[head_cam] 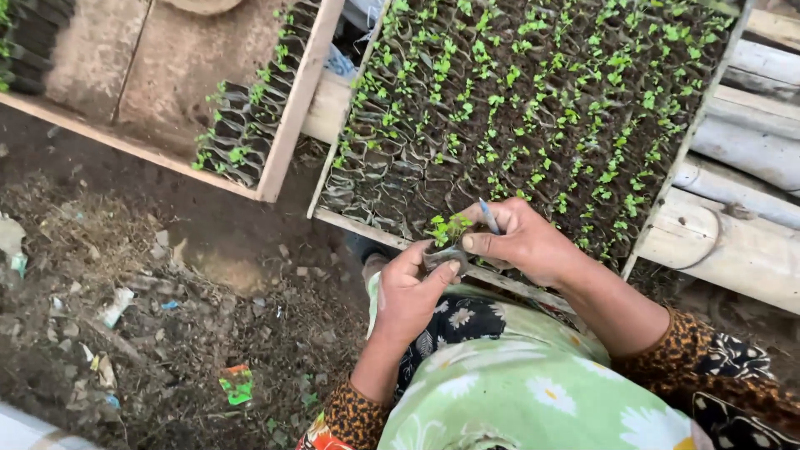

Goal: Transplanting small green seedlings from a nursery tray into individual soil-filled plastic bags using a small stick tool.

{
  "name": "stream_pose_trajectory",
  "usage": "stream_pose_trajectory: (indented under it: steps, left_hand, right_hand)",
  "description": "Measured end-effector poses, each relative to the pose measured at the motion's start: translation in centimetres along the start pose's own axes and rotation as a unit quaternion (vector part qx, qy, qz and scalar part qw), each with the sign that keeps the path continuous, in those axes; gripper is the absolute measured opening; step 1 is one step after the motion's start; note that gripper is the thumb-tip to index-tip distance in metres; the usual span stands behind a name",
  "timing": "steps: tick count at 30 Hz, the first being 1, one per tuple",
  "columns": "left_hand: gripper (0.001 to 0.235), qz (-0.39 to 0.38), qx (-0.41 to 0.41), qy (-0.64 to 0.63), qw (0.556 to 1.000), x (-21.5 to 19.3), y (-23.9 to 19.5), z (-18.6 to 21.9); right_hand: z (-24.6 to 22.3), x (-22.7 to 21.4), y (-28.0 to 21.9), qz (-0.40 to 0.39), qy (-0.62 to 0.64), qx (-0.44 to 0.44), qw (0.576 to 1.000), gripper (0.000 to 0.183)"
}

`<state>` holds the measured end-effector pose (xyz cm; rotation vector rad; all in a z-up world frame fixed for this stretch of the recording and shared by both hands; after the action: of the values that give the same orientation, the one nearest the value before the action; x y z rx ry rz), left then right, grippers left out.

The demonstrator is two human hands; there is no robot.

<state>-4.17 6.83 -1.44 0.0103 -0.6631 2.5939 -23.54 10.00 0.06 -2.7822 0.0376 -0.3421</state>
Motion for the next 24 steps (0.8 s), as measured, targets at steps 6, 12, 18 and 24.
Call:
stream_pose_trajectory:
  steps: [6,12,18,24]
  left_hand:
    - [0.021,0.019,0.062,0.061,0.996,0.5,-0.6,0.9]
    - [0.021,0.035,0.025,0.057,0.997,-0.2,-0.4,-0.7]
    - [0.031,0.045,-0.124,-0.203,0.97,-1.3,0.4,-4.7]
    - [0.019,0.012,-0.102,-0.309,0.945,-2.4,-0.2,-6.2]
  right_hand:
    - [0.1,0.3,0.7,0.003,-0.006,0.001,1.0,0.012]
    - [3.1,-0.1,2.1,0.018,-0.025,0.012,0.999,0.014]
    - [0.5,-0.6,3.9,0.066,-0.129,0.009,0.989,0.012]
    - [-2.7,0.5,5.8,-0.048,-0.511,0.092,0.853,0.027]
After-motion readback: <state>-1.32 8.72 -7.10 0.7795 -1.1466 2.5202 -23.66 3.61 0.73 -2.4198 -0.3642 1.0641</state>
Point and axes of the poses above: each hand's wrist, its own y-axis towards the middle knuckle, its own x-axis out of the palm, z = x × y, the point moved 1 cm from there along y, towards the middle knuckle, and after that the axes turned 2 degrees about y, right-handed, at the moved point
